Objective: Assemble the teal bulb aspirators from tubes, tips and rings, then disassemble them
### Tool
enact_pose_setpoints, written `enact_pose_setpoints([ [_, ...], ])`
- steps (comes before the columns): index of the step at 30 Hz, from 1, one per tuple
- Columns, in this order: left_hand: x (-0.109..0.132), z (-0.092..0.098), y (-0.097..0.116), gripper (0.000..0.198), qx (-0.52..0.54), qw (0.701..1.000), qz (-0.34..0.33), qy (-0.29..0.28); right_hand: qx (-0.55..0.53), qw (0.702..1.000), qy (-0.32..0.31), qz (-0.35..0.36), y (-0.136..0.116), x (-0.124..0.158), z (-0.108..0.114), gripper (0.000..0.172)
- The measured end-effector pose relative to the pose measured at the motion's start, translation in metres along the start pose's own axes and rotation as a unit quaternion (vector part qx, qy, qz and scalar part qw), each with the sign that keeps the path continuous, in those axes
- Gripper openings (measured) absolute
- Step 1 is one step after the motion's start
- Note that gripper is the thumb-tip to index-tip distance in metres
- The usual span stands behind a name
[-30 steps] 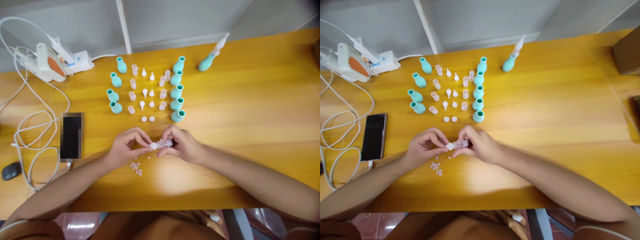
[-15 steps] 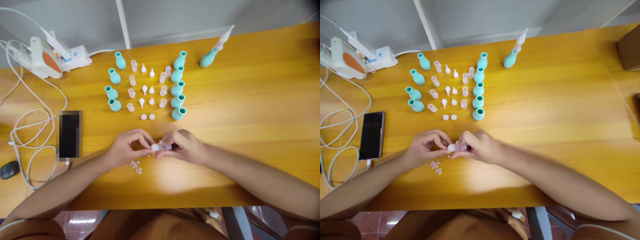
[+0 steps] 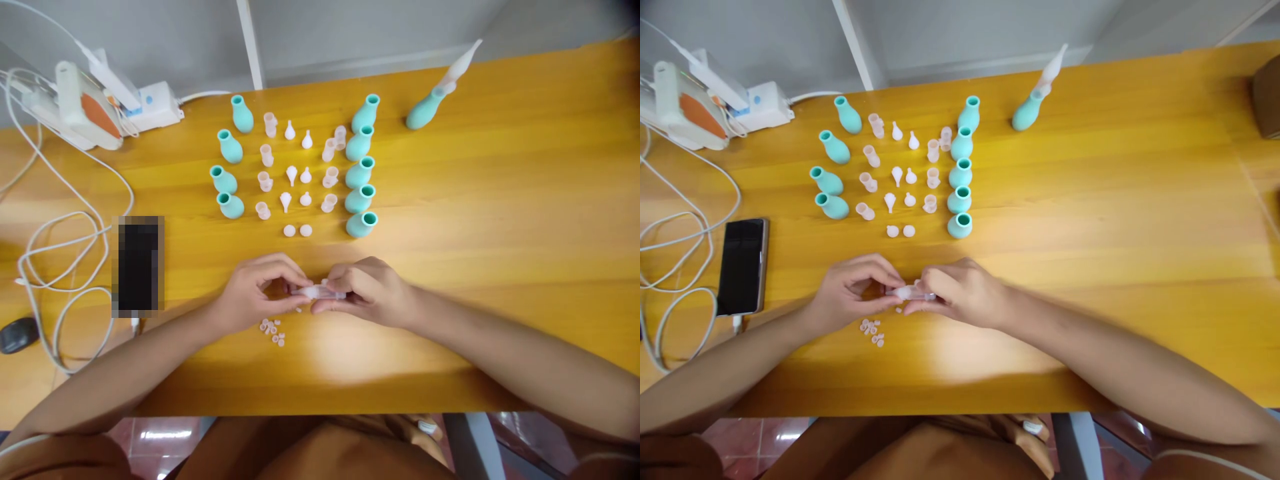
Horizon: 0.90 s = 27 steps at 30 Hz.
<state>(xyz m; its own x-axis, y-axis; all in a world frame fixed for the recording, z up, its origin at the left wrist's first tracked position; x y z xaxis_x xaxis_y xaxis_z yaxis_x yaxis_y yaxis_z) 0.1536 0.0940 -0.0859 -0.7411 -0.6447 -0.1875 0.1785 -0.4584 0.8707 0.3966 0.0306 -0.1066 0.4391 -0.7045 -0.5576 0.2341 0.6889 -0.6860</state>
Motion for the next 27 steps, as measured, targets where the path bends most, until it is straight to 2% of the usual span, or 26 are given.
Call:
enact_pose_setpoints([
  [5,-0.001,0.000,0.002,0.010,-0.012,1.000,-0.025,0.006,-0.006,1.000,-0.004,-0.016,0.000,0.002,-0.001,0.034],
  [10,0.001,0.000,0.003,0.008,-0.030,0.998,-0.049,0.006,0.002,1.000,-0.019,0.003,-0.002,0.000,0.000,0.031],
  [19,0.002,0.000,0.005,0.008,-0.011,0.998,-0.061,0.022,-0.138,0.988,0.024,-0.072,-0.008,0.001,-0.008,0.035],
  [23,0.001,0.000,0.007,0.009,-0.014,0.997,-0.070,0.035,-0.118,0.990,0.039,-0.060,-0.011,0.001,-0.010,0.036],
  [27,0.002,0.001,0.006,0.006,-0.006,0.998,-0.065,0.022,-0.094,0.994,0.031,-0.052,-0.012,0.001,-0.010,0.035],
])
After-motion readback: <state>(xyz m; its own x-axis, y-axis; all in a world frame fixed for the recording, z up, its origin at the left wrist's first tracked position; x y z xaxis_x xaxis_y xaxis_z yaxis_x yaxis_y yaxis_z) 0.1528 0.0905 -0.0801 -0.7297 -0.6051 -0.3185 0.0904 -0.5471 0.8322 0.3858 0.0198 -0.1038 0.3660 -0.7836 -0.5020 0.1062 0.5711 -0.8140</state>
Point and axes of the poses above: each hand's wrist, its own x-axis away from the middle knuckle, its own z-axis out of the back of the hand, y = z × x, the point moved 1 cm from there along -x, towards the middle knuckle, and after that the axes turned 10 degrees about -x, right-handed, at the moved point
